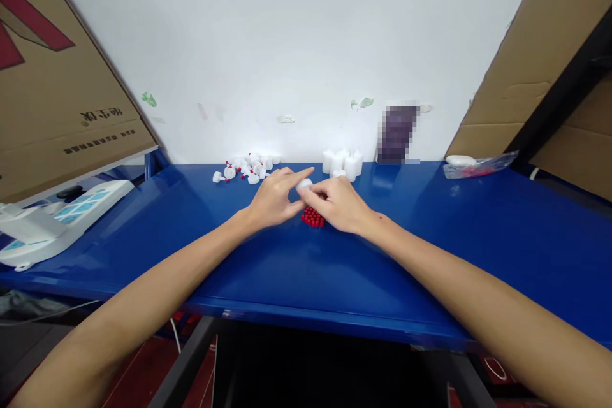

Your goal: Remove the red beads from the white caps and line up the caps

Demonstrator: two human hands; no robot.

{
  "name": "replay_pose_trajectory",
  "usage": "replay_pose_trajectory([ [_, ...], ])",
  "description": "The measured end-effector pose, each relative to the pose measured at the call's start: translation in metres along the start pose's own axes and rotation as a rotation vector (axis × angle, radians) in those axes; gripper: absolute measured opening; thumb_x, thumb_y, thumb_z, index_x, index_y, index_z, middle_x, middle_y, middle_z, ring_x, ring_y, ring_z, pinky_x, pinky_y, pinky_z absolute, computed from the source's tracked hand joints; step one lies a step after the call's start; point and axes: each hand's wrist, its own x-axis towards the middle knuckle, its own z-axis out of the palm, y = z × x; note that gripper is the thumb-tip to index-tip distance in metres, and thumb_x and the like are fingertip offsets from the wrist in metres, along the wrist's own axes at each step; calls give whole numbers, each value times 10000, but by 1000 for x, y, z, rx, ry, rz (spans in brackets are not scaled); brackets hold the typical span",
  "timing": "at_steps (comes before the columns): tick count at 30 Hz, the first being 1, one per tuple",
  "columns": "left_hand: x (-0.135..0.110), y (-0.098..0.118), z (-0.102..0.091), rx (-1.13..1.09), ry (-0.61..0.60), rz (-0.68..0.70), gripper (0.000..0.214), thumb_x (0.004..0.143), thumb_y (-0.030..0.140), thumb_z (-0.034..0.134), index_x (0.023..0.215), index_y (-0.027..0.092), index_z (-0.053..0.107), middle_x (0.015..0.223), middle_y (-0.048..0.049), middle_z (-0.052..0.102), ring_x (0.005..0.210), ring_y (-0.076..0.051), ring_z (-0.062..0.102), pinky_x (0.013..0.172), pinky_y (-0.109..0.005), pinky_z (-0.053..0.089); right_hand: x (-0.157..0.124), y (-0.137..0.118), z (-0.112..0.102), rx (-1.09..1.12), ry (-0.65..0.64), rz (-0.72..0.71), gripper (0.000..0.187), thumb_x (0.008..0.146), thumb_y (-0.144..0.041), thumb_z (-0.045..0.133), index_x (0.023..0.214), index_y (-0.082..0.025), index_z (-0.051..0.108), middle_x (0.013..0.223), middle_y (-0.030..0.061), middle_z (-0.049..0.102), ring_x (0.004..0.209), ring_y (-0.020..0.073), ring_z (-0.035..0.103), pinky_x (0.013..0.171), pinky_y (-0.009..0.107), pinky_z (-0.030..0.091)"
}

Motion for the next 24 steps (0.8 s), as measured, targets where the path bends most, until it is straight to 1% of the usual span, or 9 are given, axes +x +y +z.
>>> replay_pose_trajectory([
  [2, -1, 0, 1, -10, 13, 9, 532, 863, 256, 564, 1377, 124, 544, 972, -106, 722, 882, -223, 633, 814, -384, 511, -1, -1, 2, -35, 25, -39, 470, 938, -442, 514, 540, -203, 439, 475, -49, 417, 466, 91, 357, 520, 279, 266],
  [6, -2, -2, -1, -58, 24, -20, 489, 885, 249, 525, 1369, 182, 544, 891, -57, 719, 773, -175, 643, 761, -335, 521, -1, -2, 3, -65, 99, -57, 301, 942, -400, 521, 709, -211, 503, 553, -44, 500, 505, 107, 423, 547, 275, 309],
  [9, -2, -1, -3, -82, 6, -19, 356, 892, 244, 505, 1227, 192, 611, 900, -49, 718, 761, -161, 644, 726, -304, 510, 0, -1, 1, -139, 111, -103, 289, 988, -385, 449, 763, -214, 509, 630, -17, 541, 567, 129, 458, 591, 285, 328],
  [13, -2, -1, -5, -80, -61, 21, 232, 889, 199, 459, 1050, 190, 626, 852, -38, 685, 746, -151, 617, 697, -276, 480, 0, 2, -2, -262, 49, -188, 304, 1019, -365, 377, 823, -207, 546, 801, 42, 607, 699, 167, 507, 652, 303, 330],
  [15, -2, -3, -5, -57, -92, 60, 206, 892, 177, 432, 968, 191, 623, 842, -42, 665, 748, -151, 603, 693, -272, 468, -1, 3, -3, -304, 18, -191, 324, 1024, -367, 354, 817, -210, 546, 787, 38, 595, 677, 167, 485, 642, 306, 308],
  [17, -2, -7, -6, -16, -100, 92, 221, 910, 180, 419, 975, 193, 630, 888, -60, 662, 786, -162, 604, 703, -281, 465, -1, 1, -3, -279, 0, -177, 367, 1027, -382, 334, 750, -215, 510, 710, 17, 552, 621, 156, 441, 624, 310, 283],
  [20, -2, -15, -9, 10, -79, 93, 272, 940, 186, 398, 1080, 203, 631, 994, -80, 671, 862, -174, 619, 738, -293, 473, -1, 0, -3, -156, -19, -143, 413, 1025, -390, 315, 660, -221, 410, 622, -5, 480, 574, 144, 398, 608, 313, 270],
  [22, -3, -21, -9, -13, -68, 71, 290, 944, 176, 388, 1115, 205, 621, 1018, -77, 678, 867, -165, 625, 750, -287, 477, 0, 4, -4, -111, -36, -128, 381, 1020, -378, 315, 680, -224, 390, 632, -7, 478, 588, 147, 415, 609, 310, 287],
  [24, -4, -25, -9, -38, -76, 46, 290, 945, 178, 391, 1123, 205, 618, 1017, -68, 685, 838, -152, 628, 751, -278, 482, 1, 13, -5, -137, -73, -112, 308, 1018, -365, 315, 766, -225, 425, 685, -2, 511, 625, 158, 456, 621, 307, 319],
])
